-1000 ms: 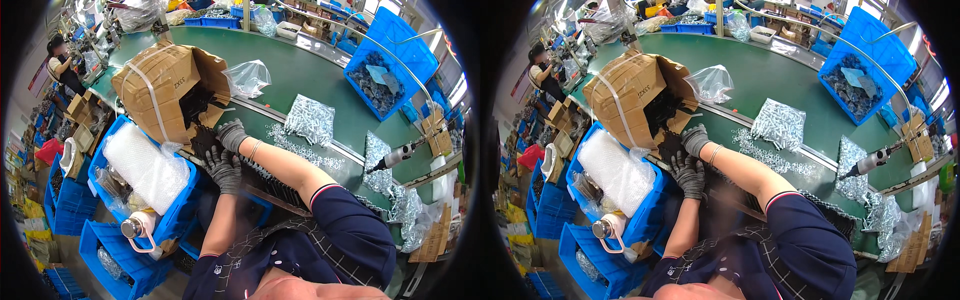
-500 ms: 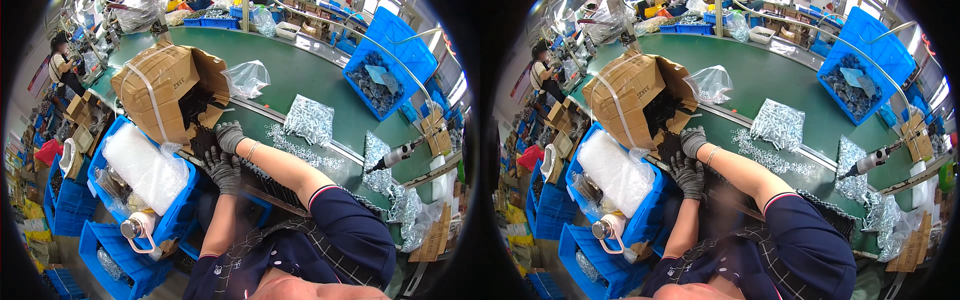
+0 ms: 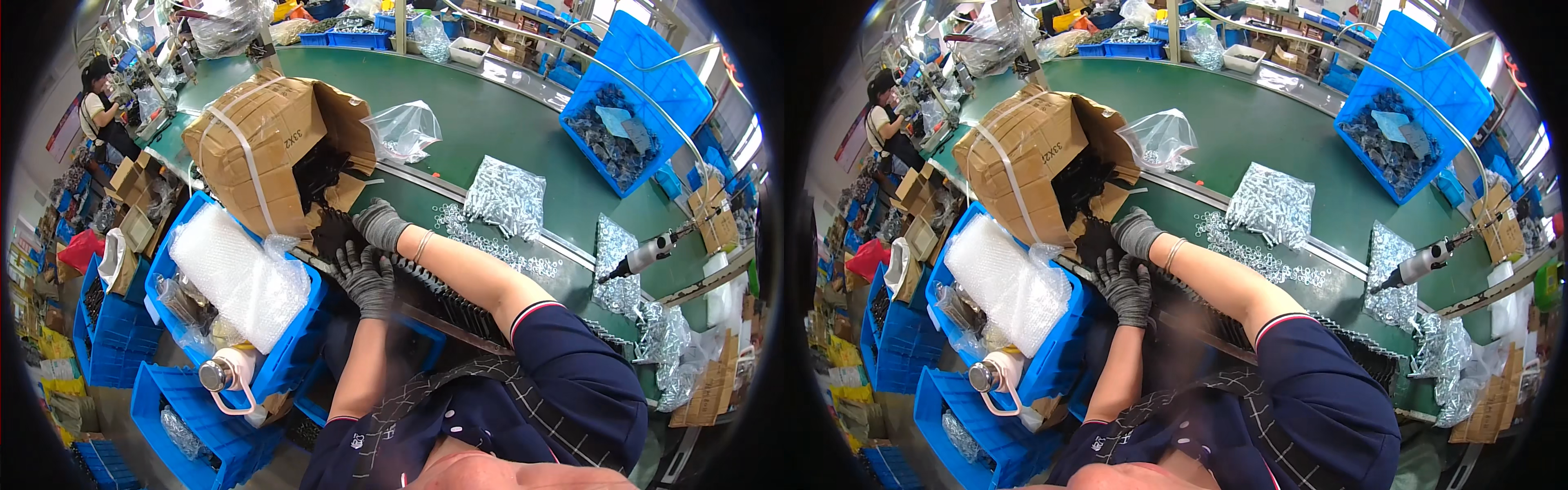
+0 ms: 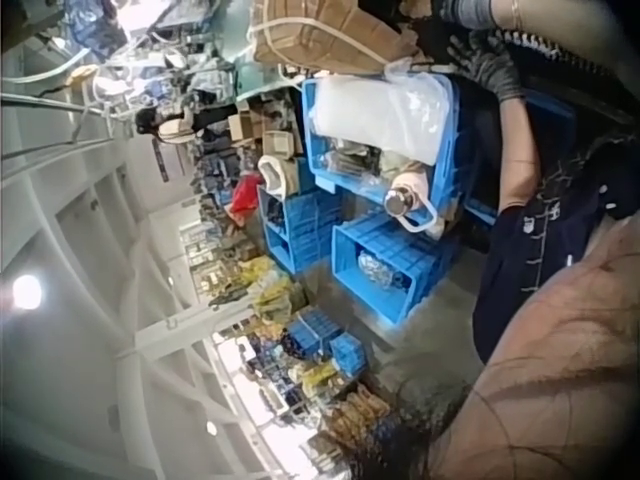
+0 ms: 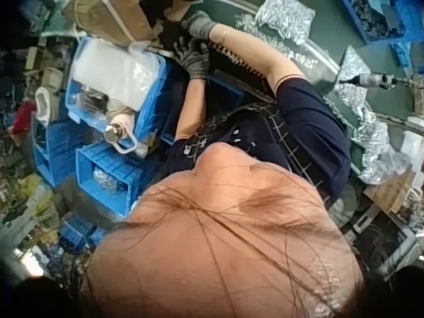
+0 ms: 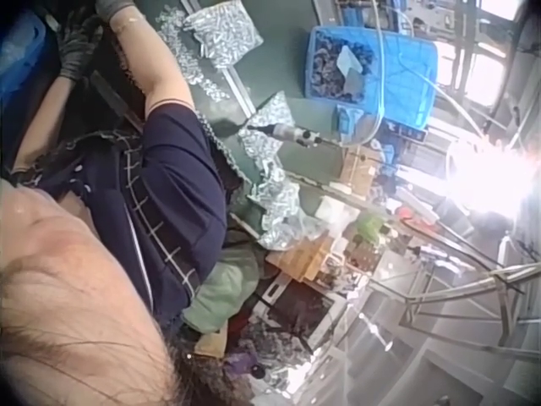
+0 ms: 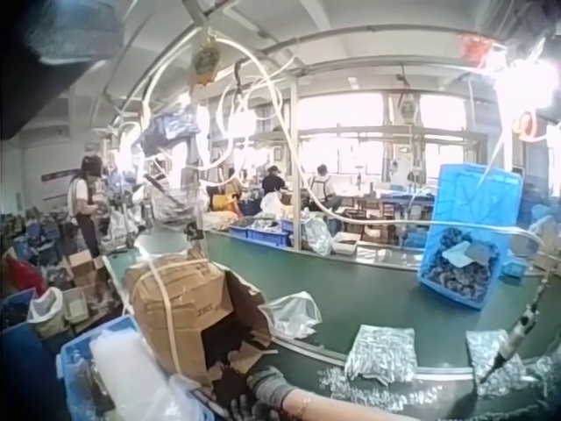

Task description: Assembling small industrial components using a pneumatic screwdriver on an assembly line.

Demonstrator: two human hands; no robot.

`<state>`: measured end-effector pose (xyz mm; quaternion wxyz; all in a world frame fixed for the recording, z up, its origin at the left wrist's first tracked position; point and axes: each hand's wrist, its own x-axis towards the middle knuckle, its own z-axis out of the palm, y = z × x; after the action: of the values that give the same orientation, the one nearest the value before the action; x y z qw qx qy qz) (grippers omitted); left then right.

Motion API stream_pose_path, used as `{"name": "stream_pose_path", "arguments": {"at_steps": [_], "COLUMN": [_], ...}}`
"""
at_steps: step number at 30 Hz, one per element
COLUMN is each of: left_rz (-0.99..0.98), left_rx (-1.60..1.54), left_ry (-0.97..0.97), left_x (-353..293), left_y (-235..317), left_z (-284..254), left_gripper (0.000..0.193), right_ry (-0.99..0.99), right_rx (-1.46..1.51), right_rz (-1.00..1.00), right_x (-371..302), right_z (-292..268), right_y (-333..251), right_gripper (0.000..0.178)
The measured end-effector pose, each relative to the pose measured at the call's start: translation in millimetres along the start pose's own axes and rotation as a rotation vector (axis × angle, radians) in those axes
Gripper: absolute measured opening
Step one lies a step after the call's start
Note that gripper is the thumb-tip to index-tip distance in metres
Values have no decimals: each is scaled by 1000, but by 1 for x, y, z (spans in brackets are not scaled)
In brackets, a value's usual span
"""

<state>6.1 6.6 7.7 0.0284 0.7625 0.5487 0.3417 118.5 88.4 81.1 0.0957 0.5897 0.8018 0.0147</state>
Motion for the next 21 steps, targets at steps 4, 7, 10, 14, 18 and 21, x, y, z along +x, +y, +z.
{"name": "stream_pose_path", "arguments": {"at_steps": [4,7,10,14,18,21], "left_rz": [18,12,10,0,3,6], "left_rx": [44,45,37,25,20,17], "left_ry": [7,8,4,1,24,19], "left_x": [2,2,2,0,0,1], "left_y": [-2,-3,-1,-2,-2,-2], "left_z": [-1,-1,-1,-2,-1,-2], "left_gripper": [36,36,37,37,37,37], "right_ry": [112,70,152,253,213,182], "right_rx": [54,176,261,48,163,75], "right_rz": [5,43,80,34,108,20], "right_x": [-4,-4,-5,-10,-5,-8], "right_z": [3,-2,6,13,9,5], "right_y": [5,6,4,-6,-4,-3], "right_gripper": [23,24,20,19,19,18]}}
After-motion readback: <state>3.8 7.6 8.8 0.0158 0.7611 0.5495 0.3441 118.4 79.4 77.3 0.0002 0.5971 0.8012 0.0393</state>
